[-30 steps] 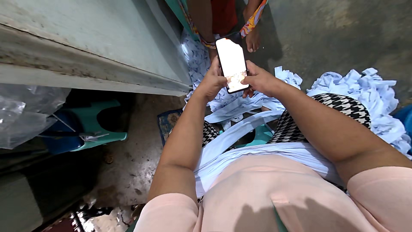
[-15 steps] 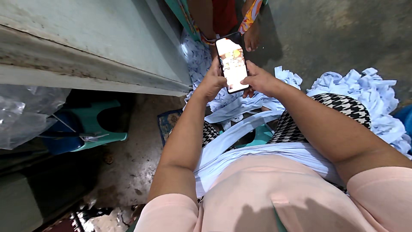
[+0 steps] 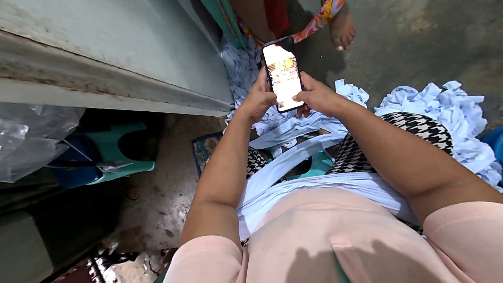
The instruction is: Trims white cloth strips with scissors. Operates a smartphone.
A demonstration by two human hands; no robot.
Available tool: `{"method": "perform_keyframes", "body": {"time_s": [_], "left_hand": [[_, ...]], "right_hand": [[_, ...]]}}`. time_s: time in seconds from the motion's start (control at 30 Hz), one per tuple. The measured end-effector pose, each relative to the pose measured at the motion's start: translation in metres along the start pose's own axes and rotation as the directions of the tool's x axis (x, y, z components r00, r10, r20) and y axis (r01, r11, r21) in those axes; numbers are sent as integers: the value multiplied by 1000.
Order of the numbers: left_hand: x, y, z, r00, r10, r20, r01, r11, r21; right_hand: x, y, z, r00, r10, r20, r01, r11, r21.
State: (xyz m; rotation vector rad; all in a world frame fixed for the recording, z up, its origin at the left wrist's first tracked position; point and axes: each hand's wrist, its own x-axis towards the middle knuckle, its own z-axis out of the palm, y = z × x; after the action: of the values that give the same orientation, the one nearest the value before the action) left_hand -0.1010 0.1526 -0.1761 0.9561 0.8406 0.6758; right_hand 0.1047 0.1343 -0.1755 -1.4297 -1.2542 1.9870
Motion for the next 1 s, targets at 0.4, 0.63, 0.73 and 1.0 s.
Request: {"method": "perform_keyframes", "body": {"time_s": [0.4,0.63,0.73,1.0], "left_hand": [[1,1,0,1000,-2,-6,2,1000,7],[0,0,0,1000,12,1,-12,1000,11],[0,1,1,1000,7,-6,-7,1000,6],[1,0,1,1000,11,-6,-11,1000,4]], "right_hand": [[1,1,-2,1000,-8,5,8,999,37],[0,-1,0,1000,11,-3,-11,1000,8],[2,2,-1,1000,7,3,-7,1000,9],[1,1,0,1000,-6,1,6,1000,7]]}}
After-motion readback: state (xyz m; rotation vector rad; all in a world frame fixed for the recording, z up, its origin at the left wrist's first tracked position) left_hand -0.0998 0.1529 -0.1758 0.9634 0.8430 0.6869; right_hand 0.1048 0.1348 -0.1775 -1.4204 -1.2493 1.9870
